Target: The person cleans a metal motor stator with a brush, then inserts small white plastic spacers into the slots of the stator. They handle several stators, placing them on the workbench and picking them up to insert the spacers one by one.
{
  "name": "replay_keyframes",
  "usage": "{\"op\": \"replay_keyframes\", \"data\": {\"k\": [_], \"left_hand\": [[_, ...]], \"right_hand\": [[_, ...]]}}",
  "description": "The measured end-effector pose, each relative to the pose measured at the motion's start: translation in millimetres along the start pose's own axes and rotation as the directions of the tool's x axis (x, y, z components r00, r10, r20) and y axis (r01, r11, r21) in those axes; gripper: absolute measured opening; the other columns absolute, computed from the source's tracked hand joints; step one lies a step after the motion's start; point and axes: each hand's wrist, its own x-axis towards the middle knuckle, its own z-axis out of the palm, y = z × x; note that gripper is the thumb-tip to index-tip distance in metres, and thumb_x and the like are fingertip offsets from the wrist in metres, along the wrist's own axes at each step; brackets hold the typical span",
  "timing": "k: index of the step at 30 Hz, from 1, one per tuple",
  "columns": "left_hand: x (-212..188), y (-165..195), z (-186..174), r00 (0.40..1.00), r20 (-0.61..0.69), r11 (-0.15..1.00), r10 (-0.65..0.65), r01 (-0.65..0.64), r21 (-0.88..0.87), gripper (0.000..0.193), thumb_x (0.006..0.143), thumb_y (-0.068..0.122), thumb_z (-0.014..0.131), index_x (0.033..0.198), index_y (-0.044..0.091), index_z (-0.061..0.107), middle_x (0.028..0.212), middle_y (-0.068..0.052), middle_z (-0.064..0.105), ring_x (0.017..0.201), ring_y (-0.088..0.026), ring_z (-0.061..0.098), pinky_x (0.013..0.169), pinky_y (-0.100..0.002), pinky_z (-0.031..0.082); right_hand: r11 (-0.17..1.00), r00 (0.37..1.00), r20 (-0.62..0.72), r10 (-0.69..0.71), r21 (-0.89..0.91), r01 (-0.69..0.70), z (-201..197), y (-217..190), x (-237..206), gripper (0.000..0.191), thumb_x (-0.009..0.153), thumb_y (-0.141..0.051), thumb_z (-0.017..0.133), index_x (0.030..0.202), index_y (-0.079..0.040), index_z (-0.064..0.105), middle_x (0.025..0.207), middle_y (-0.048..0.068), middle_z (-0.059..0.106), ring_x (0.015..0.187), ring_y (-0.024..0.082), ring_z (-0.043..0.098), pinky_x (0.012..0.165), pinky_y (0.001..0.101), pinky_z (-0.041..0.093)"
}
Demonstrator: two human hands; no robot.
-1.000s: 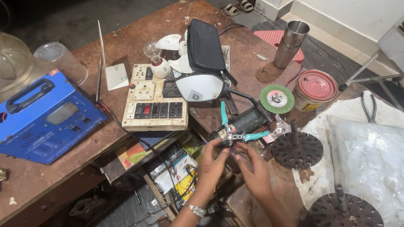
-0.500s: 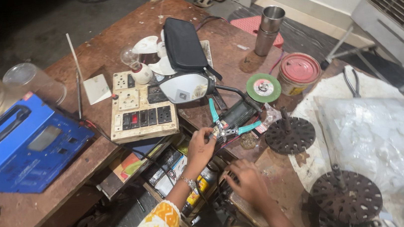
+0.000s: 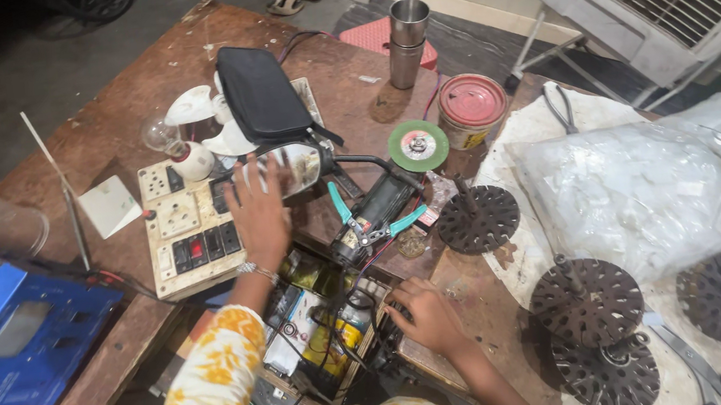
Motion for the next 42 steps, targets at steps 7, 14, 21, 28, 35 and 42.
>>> {"op": "replay_keyframes", "data": {"k": [7,14,21,28,35,42], "left_hand": [[43.3,-34.2,9.7,0.992,0.123,0.998,0.014,-0.005,-0.069,0.107,0.066,0.028,0.093,0.157,0.015,0.039,0.137,-0.008,0.055,0.127,-0.028,0.053,0.112,-0.055,0.036],[73.8,-39.8,-4.2,0.893,0.449,0.995,0.026,0.022,-0.101,0.087,0.054,0.043,0.1,0.126,0.012,0.063,0.124,-0.011,0.061,0.119,-0.031,0.061,0.092,-0.044,0.051],[68.0,-32.9,-9.3,0.946,0.322,0.959,0.028,0.066,-0.277,0.069,0.06,0.031,0.097,0.117,0.011,0.064,0.118,-0.013,0.064,0.104,-0.035,0.066,0.083,-0.047,0.054],[53.3,-25.7,-5.3,0.972,0.117,0.953,0.202,-0.167,-0.251,0.055,0.079,0.012,0.082,0.124,0.006,0.052,0.098,-0.016,0.068,0.089,-0.04,0.069,0.072,-0.05,0.053],[55.7,-22.2,-22.2,0.938,-0.158,0.891,0.308,-0.343,-0.298,0.046,0.071,-0.002,0.072,0.112,0.008,0.055,0.104,-0.009,0.063,0.095,-0.033,0.064,0.075,-0.047,0.055],[81.3,9.8,-51.5,0.849,-0.332,0.84,0.41,-0.494,-0.223,0.029,0.08,-0.003,0.067,0.105,0.011,0.061,0.097,-0.004,0.06,0.089,-0.027,0.06,0.069,-0.039,0.055]], "right_hand": [[1.0,0.999,-0.037,-0.022,0.018,0.023,-5.0,-4.3,2.7,0.02,0.085,-0.02,0.071,0.093,-0.001,0.071,0.095,0.016,0.068,0.095,0.036,0.061,0.087,0.0458,0.049],[1.0,1.0,-0.026,-0.002,-0.01,0.001,-5.0,-6.4,3.8,0.019,0.086,-0.019,0.07,0.093,-0.002,0.072,0.09,0.015,0.069,0.093,0.034,0.062,0.087,0.045,0.049],[1.0,0.999,-0.043,-0.006,-0.019,0.005,-2.5,-4.7,3.6,0.017,0.085,-0.018,0.07,0.091,-0.003,0.072,0.091,0.015,0.069,0.094,0.034,0.062,0.087,0.045,0.049],[1.0,1.0,-0.027,0.002,-0.001,-0.002,-2.7,-2.8,2.4,0.016,0.085,-0.017,0.07,0.091,-0.002,0.072,0.089,0.015,0.068,0.094,0.034,0.062,0.087,0.0446,0.05],[1.0,0.999,-0.05,-0.007,-0.018,0.007,-1.7,-2.0,1.4,0.017,0.083,-0.016,0.071,0.092,-0.001,0.071,0.09,0.016,0.068,0.094,0.034,0.062,0.086,0.0445,0.05],[1.0,0.999,-0.049,-0.023,0.002,0.023,-4.4,-1.0,-0.1,0.015,0.083,-0.014,0.071,0.091,-0.002,0.071,0.088,0.015,0.068,0.093,0.034,0.062,0.087,0.0447,0.051]]}}
